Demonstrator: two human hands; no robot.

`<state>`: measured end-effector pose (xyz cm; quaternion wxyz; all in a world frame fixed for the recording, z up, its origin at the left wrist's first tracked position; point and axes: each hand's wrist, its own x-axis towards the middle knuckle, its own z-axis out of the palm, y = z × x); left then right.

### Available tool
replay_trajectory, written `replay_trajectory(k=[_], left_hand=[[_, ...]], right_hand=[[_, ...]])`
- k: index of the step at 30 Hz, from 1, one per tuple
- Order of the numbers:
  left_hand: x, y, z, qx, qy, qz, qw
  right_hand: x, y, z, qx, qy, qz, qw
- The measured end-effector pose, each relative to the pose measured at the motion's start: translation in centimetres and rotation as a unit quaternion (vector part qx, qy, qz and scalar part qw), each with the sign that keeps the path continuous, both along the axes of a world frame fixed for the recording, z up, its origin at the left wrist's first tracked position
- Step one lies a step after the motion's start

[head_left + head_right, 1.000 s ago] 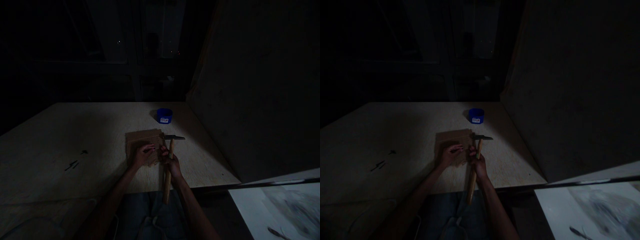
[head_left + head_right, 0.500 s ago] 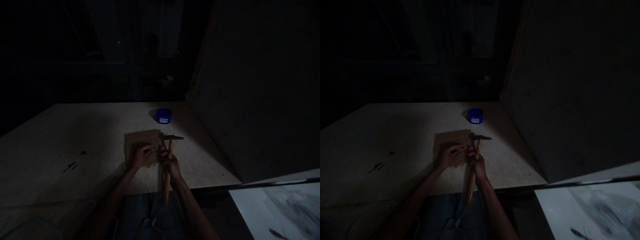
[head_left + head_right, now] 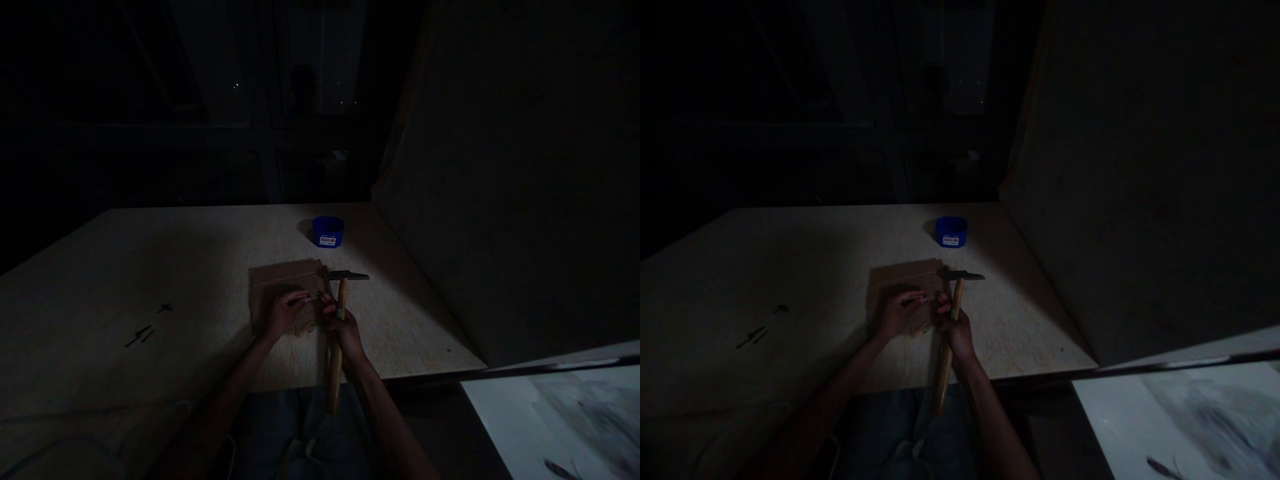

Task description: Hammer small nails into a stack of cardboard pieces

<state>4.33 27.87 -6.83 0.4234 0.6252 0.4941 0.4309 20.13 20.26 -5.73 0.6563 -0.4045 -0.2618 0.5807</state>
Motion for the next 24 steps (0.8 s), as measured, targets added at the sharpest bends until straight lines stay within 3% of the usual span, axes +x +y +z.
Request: replay_trajectory(k=[7, 12, 16, 18, 21, 24], left_hand=[[0.2, 0.0, -0.2, -0.003, 0.005, -0.016, 1.000], [0.6, 0.0, -0.5, 0.001, 0.003, -0.020, 1.000], [0.6, 0.0, -0.5, -0.003, -0.005, -0.022, 1.000], [0.6, -0.1, -0.6, -0.006, -0.006, -0.023, 1.000], [0.6, -0.2, -0.7, -0.006, -0.011, -0.020, 1.000], [0.6, -0.3, -0.9, -0.004, -0.012, -0.022, 1.000]], right_hand=[[0.0, -0.1, 0.1, 0.002, -0.029, -0.001, 1.000], [-0.3, -0.5, 0.7, 0.012, -0.120, -0.025, 0.992], [1.2, -1.8, 3.9, -0.037, -0.160, 0.055, 0.985], [2.6, -2.5, 6.3, -0.083, -0.258, 0.113, 0.956], [4.5, -3.1, 9.2, -0.092, -0.385, 0.168, 0.903], [5.3, -3.3, 10.4, -0.088, -0.429, 0.191, 0.878]])
